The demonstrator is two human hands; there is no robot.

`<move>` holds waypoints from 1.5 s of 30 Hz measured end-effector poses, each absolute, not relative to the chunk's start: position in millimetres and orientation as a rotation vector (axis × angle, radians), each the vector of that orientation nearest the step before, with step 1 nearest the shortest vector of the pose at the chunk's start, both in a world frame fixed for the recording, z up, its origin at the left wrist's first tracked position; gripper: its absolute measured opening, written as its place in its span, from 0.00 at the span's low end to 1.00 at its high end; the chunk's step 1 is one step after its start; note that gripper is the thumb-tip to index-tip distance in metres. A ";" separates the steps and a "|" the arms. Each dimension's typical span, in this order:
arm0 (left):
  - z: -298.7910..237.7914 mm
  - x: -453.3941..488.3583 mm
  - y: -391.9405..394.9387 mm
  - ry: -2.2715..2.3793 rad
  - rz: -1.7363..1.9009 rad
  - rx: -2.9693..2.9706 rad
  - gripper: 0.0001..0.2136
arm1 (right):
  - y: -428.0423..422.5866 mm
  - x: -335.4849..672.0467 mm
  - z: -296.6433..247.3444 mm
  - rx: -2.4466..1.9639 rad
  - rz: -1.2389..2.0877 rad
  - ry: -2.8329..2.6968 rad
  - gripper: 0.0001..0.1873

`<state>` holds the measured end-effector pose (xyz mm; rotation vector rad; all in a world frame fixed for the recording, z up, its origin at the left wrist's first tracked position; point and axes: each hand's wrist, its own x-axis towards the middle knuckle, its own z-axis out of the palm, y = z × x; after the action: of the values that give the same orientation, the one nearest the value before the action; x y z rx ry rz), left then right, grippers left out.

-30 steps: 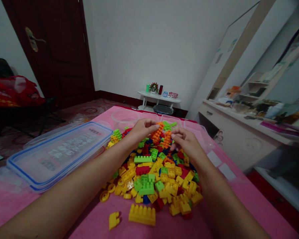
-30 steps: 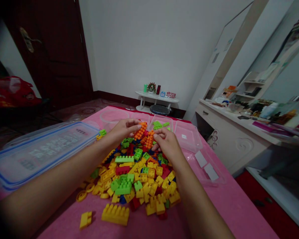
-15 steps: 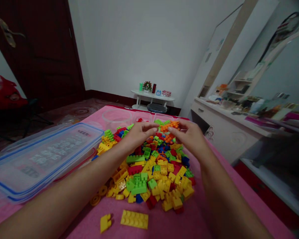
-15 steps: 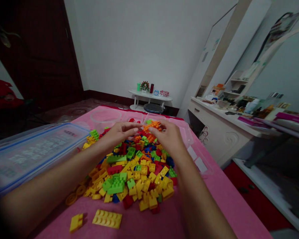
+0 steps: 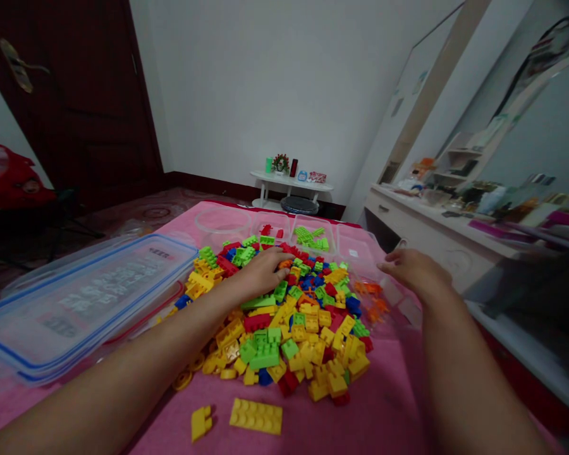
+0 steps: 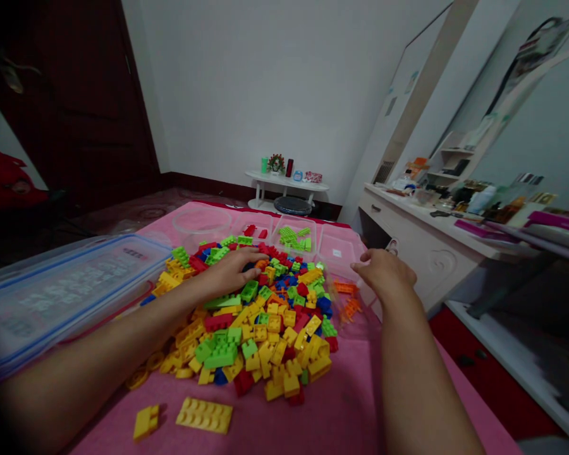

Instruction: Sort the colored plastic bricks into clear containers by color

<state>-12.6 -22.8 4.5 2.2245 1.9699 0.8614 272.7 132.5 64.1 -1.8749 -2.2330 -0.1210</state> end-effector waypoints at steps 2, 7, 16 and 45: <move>2.8 -10.7 -23.8 1.998 0.796 2.242 0.18 | 139.0 275.0 54.4 -2.007 -0.069 -2.216 0.25; 4.3 -9.4 -24.3 1.987 0.666 2.274 0.13 | 146.0 282.4 41.7 -2.135 -0.039 -2.141 0.26; -0.5 -8.2 -26.6 2.091 0.553 2.362 0.24 | 95.7 222.2 68.6 -1.317 -0.011 -2.450 0.17; 6.5 -7.2 -32.3 2.101 0.318 2.449 0.18 | 29.2 163.3 42.6 -0.973 0.293 -2.976 0.08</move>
<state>-7.2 -32.3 6.5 2.4493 2.1012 0.3181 163.3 29.2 42.6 -0.9729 -2.9761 0.2928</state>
